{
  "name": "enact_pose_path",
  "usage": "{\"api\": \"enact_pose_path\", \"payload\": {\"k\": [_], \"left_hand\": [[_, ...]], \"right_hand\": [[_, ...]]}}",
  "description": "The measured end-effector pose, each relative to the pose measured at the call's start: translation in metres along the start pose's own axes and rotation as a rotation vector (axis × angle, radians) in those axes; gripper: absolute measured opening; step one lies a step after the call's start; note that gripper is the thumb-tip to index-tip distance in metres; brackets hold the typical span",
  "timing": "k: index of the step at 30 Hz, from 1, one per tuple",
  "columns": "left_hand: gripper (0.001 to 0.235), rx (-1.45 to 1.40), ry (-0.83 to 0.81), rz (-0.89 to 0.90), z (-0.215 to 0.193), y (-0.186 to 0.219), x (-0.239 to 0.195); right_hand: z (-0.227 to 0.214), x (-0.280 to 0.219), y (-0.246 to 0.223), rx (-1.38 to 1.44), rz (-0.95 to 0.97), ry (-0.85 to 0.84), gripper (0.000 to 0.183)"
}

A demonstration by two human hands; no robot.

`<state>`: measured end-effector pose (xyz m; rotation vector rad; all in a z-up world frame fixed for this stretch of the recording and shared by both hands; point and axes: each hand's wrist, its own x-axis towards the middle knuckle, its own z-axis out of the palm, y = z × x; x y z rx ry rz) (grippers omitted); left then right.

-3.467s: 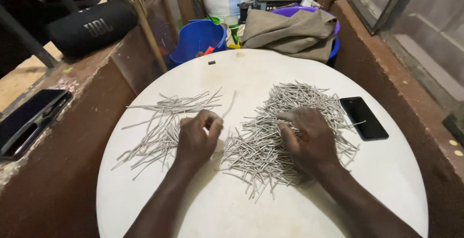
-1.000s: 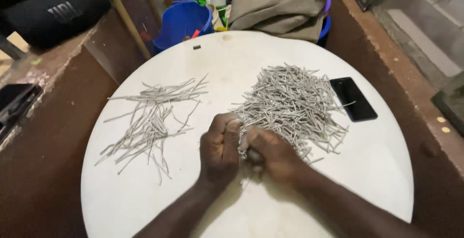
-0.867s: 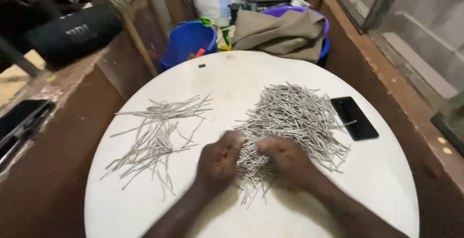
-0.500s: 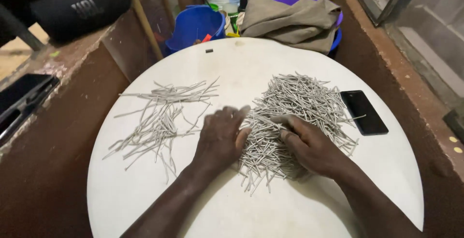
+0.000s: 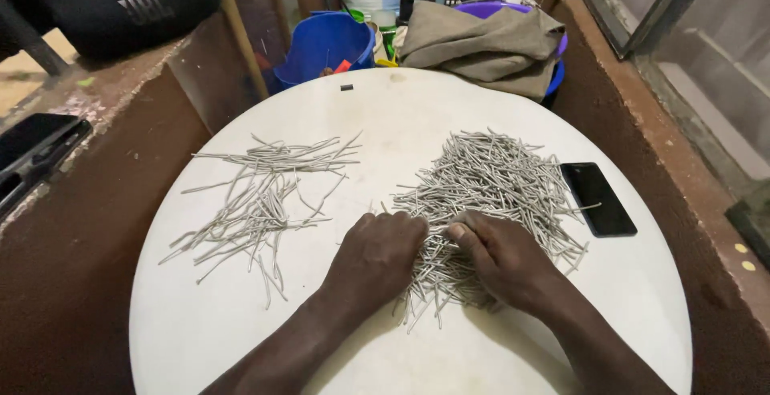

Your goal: Sorting small metal rods into piles on a table

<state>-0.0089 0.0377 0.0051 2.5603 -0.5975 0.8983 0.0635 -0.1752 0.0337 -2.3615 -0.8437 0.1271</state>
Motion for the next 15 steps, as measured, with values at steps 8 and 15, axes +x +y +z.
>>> {"api": "enact_pose_path", "payload": {"k": [8,15], "left_hand": [[0.015,0.006,0.220,-0.124,0.007,0.014,0.004],[0.022,-0.176,0.236,-0.282,0.016,0.002,0.002]], "right_hand": [[0.047,-0.003,-0.042,0.362,0.202,0.282,0.042],[0.050,0.004,-0.034,0.425,0.220,0.178,0.034]]}}
